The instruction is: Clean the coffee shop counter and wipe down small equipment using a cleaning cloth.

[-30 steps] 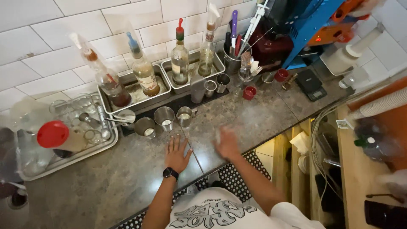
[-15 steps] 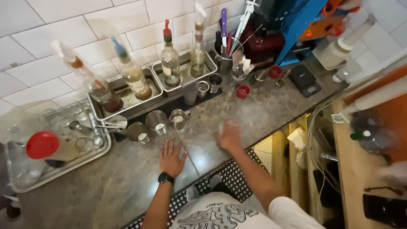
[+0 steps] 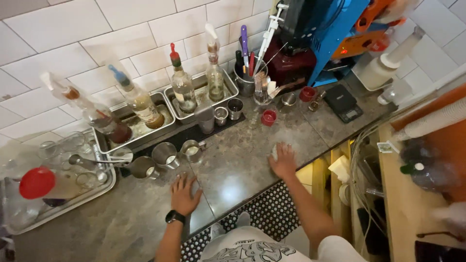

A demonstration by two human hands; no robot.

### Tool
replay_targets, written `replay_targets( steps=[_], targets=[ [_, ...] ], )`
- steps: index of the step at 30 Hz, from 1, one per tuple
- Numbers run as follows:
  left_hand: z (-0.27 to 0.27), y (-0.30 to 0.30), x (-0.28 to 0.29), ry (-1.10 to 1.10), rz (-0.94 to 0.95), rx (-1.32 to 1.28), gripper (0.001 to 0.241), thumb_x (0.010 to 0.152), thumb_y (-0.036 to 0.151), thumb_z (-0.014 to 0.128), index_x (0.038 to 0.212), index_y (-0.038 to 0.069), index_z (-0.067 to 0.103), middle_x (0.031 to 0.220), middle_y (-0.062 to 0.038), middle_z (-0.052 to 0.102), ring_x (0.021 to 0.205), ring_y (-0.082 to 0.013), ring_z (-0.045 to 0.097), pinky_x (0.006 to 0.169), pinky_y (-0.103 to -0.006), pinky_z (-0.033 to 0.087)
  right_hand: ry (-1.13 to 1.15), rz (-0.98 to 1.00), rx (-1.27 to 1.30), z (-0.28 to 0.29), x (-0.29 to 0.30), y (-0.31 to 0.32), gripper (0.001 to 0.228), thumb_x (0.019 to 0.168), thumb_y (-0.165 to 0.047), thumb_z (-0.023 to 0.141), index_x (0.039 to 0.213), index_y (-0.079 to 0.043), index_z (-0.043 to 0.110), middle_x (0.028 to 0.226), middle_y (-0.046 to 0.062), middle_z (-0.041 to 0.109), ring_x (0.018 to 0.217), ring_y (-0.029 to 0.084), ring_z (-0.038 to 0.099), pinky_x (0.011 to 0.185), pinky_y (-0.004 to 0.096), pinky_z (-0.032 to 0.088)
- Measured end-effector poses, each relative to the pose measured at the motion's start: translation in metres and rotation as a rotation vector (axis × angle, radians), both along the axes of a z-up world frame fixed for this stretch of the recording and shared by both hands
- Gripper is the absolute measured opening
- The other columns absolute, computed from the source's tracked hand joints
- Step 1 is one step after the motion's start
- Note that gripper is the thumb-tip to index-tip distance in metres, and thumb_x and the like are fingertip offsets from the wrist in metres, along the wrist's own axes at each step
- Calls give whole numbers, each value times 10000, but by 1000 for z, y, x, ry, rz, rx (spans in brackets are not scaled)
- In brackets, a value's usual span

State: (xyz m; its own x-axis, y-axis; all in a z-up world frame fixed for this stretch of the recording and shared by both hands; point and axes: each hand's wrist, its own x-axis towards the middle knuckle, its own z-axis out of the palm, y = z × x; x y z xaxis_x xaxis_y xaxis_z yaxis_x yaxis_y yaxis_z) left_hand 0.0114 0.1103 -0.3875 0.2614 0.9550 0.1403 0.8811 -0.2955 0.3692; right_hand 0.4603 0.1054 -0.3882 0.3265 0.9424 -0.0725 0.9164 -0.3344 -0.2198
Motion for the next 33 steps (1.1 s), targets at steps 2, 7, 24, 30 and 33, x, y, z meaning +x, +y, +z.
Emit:
replay_targets(
  steps=[2, 7, 24, 30, 33],
  targets=[
    [-1, 4, 13, 2, 47, -15, 643, 805, 588, 660, 1347, 246, 600, 1552, -105, 441, 1442, -383, 369, 1170, -562, 260, 33, 9, -39, 20, -33, -2, 831, 982, -571, 402, 1636, -103, 189, 1674, 160, 237, 1517, 414, 211, 1211, 563, 176],
    [12, -2, 61, 23, 199, -122, 789, 771, 745, 574, 1378, 242, 563, 1552, -273, 358, 1478, -518, 228, 1172, -661, 138, 73, 520, 263, 40, -89, -39, 866, 847, -471, 642, 1500, 29, 367, 1463, 263, 444, 1269, 449, 449, 1083, 549, 343],
    [17, -12, 81, 191, 266, -101, 830, 867, 801, 487, 1480, 245, 417, 1559, -306, 340, 1521, -562, 186, 1196, -686, 189, 152, 243, -89, -14, -54, -16, 798, 925, -601, 531, 1604, -209, 384, 1542, 157, 507, 1441, 398, 446, 1226, 544, 246],
    [16, -10, 82, 177, 244, -65, 853, 865, 790, 486, 1544, 275, 441, 1580, -363, 318, 1523, -579, 153, 1178, -697, 173, -19, 229, -556, 22, -7, 5, 980, 852, -752, 524, 1651, -244, 270, 1681, 111, 300, 1560, 393, 216, 1228, 654, 203],
    [17, -9, 85, 169, 253, -14, 841, 855, 761, 521, 1539, 274, 471, 1551, -376, 360, 1509, -589, 180, 1174, -709, 143, -233, 169, 361, -17, 56, -2, 750, 963, -549, 620, 1567, -121, 502, 1480, 206, 568, 1340, 442, 535, 1071, 620, 387]
  ],
)
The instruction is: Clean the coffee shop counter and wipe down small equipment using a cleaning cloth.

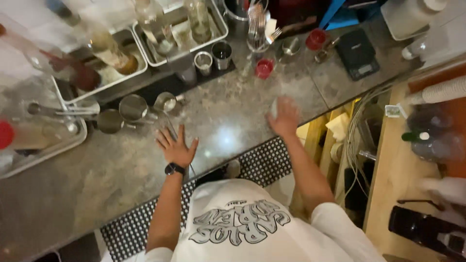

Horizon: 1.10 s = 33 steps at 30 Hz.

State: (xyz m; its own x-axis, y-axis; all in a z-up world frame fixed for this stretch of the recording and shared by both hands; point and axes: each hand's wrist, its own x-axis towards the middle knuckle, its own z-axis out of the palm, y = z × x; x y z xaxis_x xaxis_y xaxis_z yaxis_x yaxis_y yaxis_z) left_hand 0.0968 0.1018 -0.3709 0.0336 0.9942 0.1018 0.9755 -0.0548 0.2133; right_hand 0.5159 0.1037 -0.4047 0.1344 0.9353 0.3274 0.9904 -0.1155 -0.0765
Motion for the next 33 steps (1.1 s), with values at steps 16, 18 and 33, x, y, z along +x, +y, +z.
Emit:
replay_targets(
  steps=[16, 18, 33],
  targets=[
    [-7, -4, 1, -19, -137, 145, 526, 958, 557, 598, 1398, 269, 572, 1444, -250, 492, 1426, -552, 364, 1059, -749, 290, 388, 103, -312, 39, -96, -31, 741, 1015, -514, 554, 1615, -116, 378, 1653, 168, 348, 1525, 441, 259, 1221, 639, 117],
    [-18, -2, -2, -46, -151, 114, 499, 970, 532, 573, 1362, 224, 562, 1503, -250, 445, 1409, -548, 371, 1087, -714, 294, 337, 123, -335, 44, -80, -26, 764, 971, -533, 560, 1629, -197, 366, 1584, 160, 456, 1515, 437, 295, 1209, 658, 167],
    [-35, 28, 41, -103, -287, 269, 639, 684, 438, 638, 1281, 211, 630, 1268, -94, 569, 1191, -328, 587, 1004, -509, 436, 197, -40, -134, 2, -98, 7, 689, 951, -444, 629, 1494, -35, 521, 1428, 273, 560, 1339, 515, 487, 1116, 693, 313]
  ],
)
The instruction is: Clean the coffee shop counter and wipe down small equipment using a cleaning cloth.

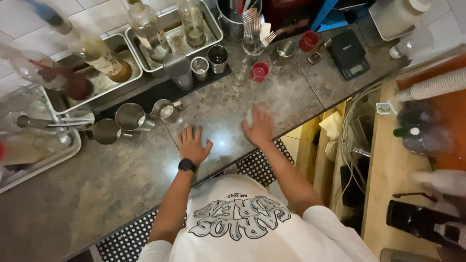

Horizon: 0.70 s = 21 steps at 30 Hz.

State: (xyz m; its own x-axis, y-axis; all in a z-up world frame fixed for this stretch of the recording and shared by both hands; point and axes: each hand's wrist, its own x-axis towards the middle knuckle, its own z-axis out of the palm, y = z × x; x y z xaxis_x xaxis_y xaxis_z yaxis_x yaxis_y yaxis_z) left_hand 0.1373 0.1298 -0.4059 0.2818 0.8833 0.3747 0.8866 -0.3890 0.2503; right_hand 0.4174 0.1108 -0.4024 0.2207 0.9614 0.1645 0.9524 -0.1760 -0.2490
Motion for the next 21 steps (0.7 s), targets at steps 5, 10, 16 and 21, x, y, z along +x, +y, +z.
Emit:
replay_targets(
  steps=[5, 10, 16, 21],
  targets=[
    [5, -1, 2, -44, 11, 50, 638, 691, 410, 683, 1296, 218, 625, 1367, -167, 510, 1267, -424, 544, 1003, -579, 434, -3, 394, -48, 22, -31, -31, 777, 870, -568, 639, 1497, -123, 528, 1482, 161, 537, 1397, 428, 451, 1156, 634, 291],
    [11, 2, 1, -37, -63, -13, 591, 793, 421, 661, 1346, 219, 604, 1359, -175, 553, 1314, -386, 547, 1044, -528, 422, -103, 349, -94, 24, 27, -16, 764, 890, -558, 658, 1478, -82, 552, 1445, 206, 583, 1375, 446, 488, 1170, 623, 314],
    [30, -1, -1, -39, -97, -122, 564, 930, 467, 631, 1380, 134, 565, 1477, -225, 483, 1415, -397, 471, 1153, -539, 360, 56, -12, -454, 62, 33, 31, 920, 1001, -673, 379, 1650, -65, 143, 1717, 208, 81, 1575, 433, 39, 1277, 602, 4],
    [28, 2, -1, 87, -113, -209, 635, 996, 576, 516, 1529, 235, 456, 1635, -174, 345, 1527, -359, 310, 1210, -523, 265, 160, 260, -508, 59, -21, 6, 775, 1092, -613, 159, 1653, -79, 212, 1705, 216, 160, 1565, 466, 75, 1255, 613, -67]
  ],
)
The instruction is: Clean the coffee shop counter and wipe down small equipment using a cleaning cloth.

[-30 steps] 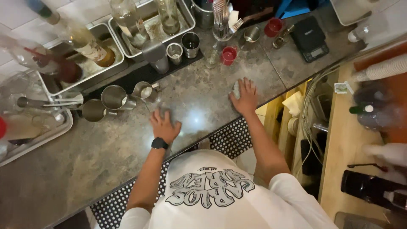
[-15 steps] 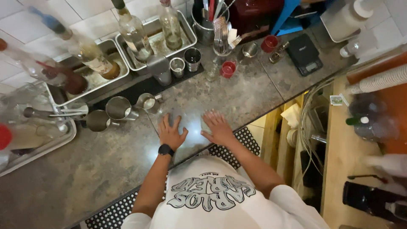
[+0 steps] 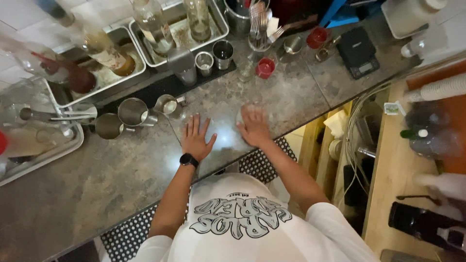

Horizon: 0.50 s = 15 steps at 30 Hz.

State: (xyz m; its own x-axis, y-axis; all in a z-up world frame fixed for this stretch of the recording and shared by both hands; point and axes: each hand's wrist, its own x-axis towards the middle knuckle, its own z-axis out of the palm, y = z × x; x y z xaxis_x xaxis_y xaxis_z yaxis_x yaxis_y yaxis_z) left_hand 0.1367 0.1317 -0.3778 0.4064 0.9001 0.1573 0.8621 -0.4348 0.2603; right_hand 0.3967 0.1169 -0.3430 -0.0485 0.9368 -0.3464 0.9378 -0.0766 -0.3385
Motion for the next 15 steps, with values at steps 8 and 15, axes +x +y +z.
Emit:
replay_targets(
  steps=[8, 15],
  targets=[
    [5, 3, -1, 20, -5, -63, 671, 988, 607, 502, 1554, 254, 433, 1650, -164, 323, 1539, -372, 272, 1219, -547, 240, -232, -94, 91, 1, 75, -2, 695, 1036, -512, 476, 1582, -92, 388, 1594, 217, 405, 1468, 457, 347, 1203, 630, 222],
    [0, 4, 0, 3, -5, -7, 676, 972, 610, 523, 1547, 261, 451, 1625, -168, 367, 1517, -387, 315, 1196, -568, 270, -134, -320, 1, -40, 48, 19, 839, 1048, -556, 388, 1656, -35, 136, 1649, 288, 275, 1490, 581, 205, 1230, 660, 144]
  ],
)
